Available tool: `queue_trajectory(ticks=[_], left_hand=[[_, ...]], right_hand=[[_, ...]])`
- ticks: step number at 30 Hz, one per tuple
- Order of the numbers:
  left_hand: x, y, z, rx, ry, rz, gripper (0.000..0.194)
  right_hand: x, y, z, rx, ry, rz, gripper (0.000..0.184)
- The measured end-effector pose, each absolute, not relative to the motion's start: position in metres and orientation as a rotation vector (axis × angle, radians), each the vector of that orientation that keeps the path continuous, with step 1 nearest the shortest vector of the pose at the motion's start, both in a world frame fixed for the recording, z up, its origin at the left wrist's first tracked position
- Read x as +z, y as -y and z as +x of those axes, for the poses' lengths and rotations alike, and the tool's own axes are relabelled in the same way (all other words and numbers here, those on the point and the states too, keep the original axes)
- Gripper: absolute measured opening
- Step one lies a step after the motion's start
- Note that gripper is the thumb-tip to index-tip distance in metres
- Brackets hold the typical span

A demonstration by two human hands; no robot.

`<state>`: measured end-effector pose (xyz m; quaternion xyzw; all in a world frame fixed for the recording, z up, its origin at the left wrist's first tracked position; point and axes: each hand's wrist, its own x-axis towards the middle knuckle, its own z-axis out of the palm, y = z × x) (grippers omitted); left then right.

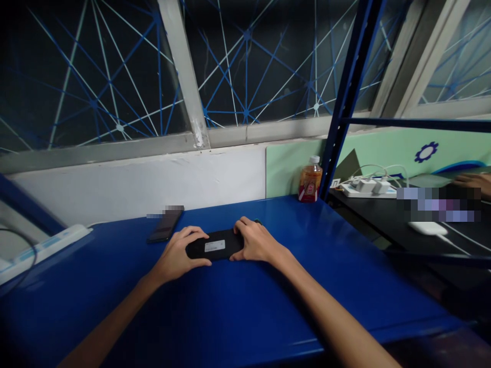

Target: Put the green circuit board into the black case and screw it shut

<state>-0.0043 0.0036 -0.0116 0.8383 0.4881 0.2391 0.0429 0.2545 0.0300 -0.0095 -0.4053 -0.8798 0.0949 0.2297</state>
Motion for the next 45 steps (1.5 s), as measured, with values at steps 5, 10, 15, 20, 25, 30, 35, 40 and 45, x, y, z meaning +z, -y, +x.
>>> queue_trajectory(ticks=[5,10,15,20,25,30,35,40,45], left_hand=[[-0.01,-0.003,-0.003,0.723,-1.497,2.578,0.058],[-0.005,-0.004,-0.01,0.656,-1.468,2.595,0.06],[-0.001,-0.004,-0.015,0.56,-1.372,2.579,0.077],[-0.004,-0.005,-0.015,0.539,-1.366,2.587,0.076],[-0.006,-0.008,-0.02,0.486,-1.392,2.572,0.074],[-0.009,-0.011,-0.023,0.461,-1.409,2.588,0.069],[-0.007,-0.01,-0.024,0.415,-1.414,2.6,0.072],[-0.008,-0.007,-0.022,0.398,-1.384,2.682,0.065],[-0.009,-0.003,-0.002,0.471,-1.334,2.754,0.061]], right_hand=[[-0.01,-0.029,0.254,0.261,2.412,-1.082,0.064],[-0.006,-0.024,0.251,0.277,2.374,-1.061,0.066],[-0.005,-0.019,0.245,0.269,2.318,-1.019,0.063],[-0.009,-0.016,0.24,0.267,2.297,-0.951,0.065],[-0.01,-0.015,0.237,0.29,2.326,-0.984,0.074],[0.002,-0.023,0.25,0.235,2.175,-1.065,0.054],[0.005,-0.045,0.281,0.023,1.991,-1.564,0.042],[-0.014,-0.061,0.294,0.108,2.031,-1.983,0.065],[-0.017,-0.065,0.293,0.256,1.995,-1.887,0.035]])
